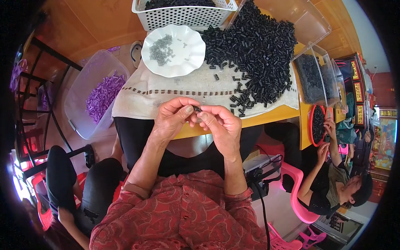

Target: The recorder is assembling small black plastic components by inserting metal pins into them.

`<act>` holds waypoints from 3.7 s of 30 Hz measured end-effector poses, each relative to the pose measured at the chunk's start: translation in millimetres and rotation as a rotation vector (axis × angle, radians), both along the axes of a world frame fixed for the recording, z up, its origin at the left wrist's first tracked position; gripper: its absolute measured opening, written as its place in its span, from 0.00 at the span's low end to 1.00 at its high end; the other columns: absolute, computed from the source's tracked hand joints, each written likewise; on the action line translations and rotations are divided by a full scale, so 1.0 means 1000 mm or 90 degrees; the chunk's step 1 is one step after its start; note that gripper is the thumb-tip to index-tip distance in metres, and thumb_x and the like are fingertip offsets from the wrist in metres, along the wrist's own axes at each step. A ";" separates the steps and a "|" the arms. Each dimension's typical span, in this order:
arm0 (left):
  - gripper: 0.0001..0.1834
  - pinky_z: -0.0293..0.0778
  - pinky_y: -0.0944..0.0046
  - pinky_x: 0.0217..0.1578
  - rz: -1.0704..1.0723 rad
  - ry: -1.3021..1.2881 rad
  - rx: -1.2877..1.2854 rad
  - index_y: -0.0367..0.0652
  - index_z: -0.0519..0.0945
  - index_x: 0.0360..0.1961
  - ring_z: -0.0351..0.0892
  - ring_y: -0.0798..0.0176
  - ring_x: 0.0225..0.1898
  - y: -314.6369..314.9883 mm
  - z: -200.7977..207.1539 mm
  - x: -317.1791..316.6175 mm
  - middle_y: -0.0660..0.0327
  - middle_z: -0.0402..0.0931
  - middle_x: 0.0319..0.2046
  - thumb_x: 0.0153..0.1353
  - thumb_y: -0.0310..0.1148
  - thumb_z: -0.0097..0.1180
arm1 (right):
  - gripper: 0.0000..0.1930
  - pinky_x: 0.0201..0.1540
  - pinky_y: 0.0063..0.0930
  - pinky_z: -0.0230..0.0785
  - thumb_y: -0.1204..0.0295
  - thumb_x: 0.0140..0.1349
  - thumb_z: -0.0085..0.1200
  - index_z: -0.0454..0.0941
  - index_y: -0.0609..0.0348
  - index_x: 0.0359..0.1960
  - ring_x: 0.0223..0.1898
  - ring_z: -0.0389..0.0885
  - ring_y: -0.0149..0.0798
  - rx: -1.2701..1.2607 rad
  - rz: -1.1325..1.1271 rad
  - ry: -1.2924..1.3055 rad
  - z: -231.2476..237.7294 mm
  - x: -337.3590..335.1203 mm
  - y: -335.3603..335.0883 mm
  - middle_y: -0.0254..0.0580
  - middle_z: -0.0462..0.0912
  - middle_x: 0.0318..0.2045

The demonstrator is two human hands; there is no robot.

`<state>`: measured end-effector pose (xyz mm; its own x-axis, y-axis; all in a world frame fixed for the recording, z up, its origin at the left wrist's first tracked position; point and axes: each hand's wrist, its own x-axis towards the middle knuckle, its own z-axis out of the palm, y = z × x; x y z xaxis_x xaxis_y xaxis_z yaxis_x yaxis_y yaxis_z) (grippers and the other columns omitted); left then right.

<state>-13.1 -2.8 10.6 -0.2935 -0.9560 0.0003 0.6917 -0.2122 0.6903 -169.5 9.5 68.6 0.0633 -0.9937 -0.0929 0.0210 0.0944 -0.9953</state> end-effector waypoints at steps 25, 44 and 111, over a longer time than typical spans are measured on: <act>0.10 0.75 0.72 0.32 0.004 0.066 0.039 0.34 0.77 0.46 0.75 0.71 0.28 -0.001 0.003 0.000 0.60 0.78 0.29 0.66 0.25 0.49 | 0.09 0.39 0.19 0.74 0.83 0.57 0.58 0.75 0.69 0.40 0.34 0.80 0.27 -0.041 0.025 -0.041 0.002 0.000 0.000 0.43 0.82 0.33; 0.10 0.74 0.73 0.32 0.009 0.066 0.030 0.34 0.77 0.45 0.74 0.73 0.27 0.000 0.003 0.000 0.61 0.77 0.30 0.66 0.25 0.49 | 0.10 0.36 0.15 0.70 0.87 0.54 0.59 0.77 0.68 0.38 0.32 0.78 0.24 -0.093 0.035 0.037 0.003 0.003 -0.001 0.37 0.79 0.34; 0.07 0.75 0.74 0.31 0.015 -0.116 -0.049 0.35 0.79 0.40 0.75 0.75 0.27 0.002 0.004 -0.001 0.64 0.77 0.28 0.65 0.25 0.51 | 0.06 0.23 0.19 0.71 0.84 0.49 0.62 0.80 0.62 0.29 0.23 0.78 0.27 -0.327 0.049 0.385 0.024 0.005 -0.005 0.40 0.79 0.27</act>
